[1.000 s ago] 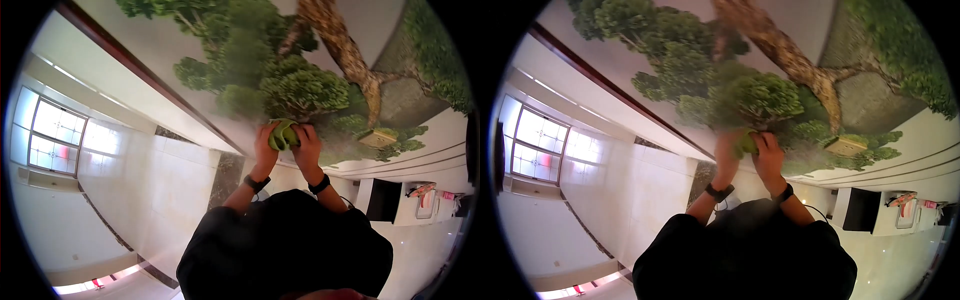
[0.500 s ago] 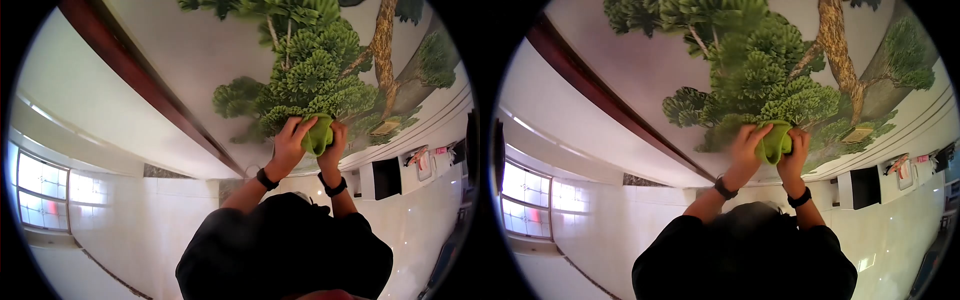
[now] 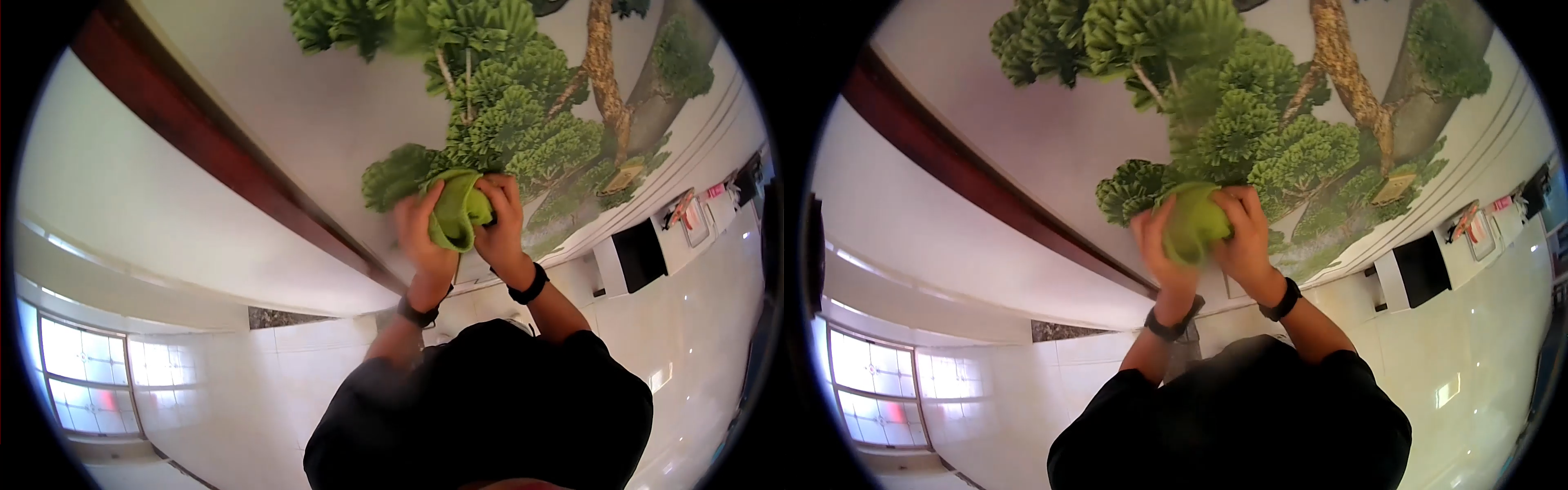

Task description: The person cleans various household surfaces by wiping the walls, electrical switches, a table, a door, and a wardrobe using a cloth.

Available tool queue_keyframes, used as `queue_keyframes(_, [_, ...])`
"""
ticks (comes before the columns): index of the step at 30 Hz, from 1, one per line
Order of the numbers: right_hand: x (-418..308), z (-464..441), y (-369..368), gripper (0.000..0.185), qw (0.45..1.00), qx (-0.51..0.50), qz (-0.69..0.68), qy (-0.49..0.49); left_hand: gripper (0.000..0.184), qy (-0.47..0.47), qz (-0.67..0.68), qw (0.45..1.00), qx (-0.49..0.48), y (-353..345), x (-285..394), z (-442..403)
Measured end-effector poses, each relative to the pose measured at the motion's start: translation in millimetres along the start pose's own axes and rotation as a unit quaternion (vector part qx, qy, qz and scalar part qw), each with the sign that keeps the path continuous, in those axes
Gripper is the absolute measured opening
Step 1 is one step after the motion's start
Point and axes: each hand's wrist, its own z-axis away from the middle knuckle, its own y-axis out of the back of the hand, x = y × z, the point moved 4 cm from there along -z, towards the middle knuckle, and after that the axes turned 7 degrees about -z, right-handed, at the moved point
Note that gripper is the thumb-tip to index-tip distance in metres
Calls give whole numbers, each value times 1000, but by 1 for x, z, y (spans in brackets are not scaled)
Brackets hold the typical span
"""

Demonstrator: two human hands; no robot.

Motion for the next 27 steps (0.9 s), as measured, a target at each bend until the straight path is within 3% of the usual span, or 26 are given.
queue_keyframes(1, [0, -7, 9, 58, 999, 15, 26, 12, 49, -20, 8, 1000, 0, -5, 7, -9])
queue_keyframes(4, [11, -11, 42, 57, 992, 61, 92, 56, 55, -29, 9, 998, -54, -37, 24, -13])
queue_keyframes(8, [41, 15, 71, 55, 990, 67, 127, 1, 62, -40, 60, 990, -121, -71, 30, 10])
queue_keyframes(13, [71, 68, 65, 47, 990, 37, 133, -39, 63, -29, 23, 982, -187, -86, -15, 74])
queue_keyframes(17, [76, 64, 59, 47, 995, 21, 98, -27, 65, 18, 49, 981, -184, -68, -29, 79])
queue_keyframes(22, [21, -5, 54, 50, 989, 27, 114, 85, 66, -29, 37, 992, -119, -34, 19, 1])
queue_keyframes(27, [-27, -65, 42, 49, 986, 68, 85, 129, 64, -68, 75, 995, -26, -13, 49, -60])
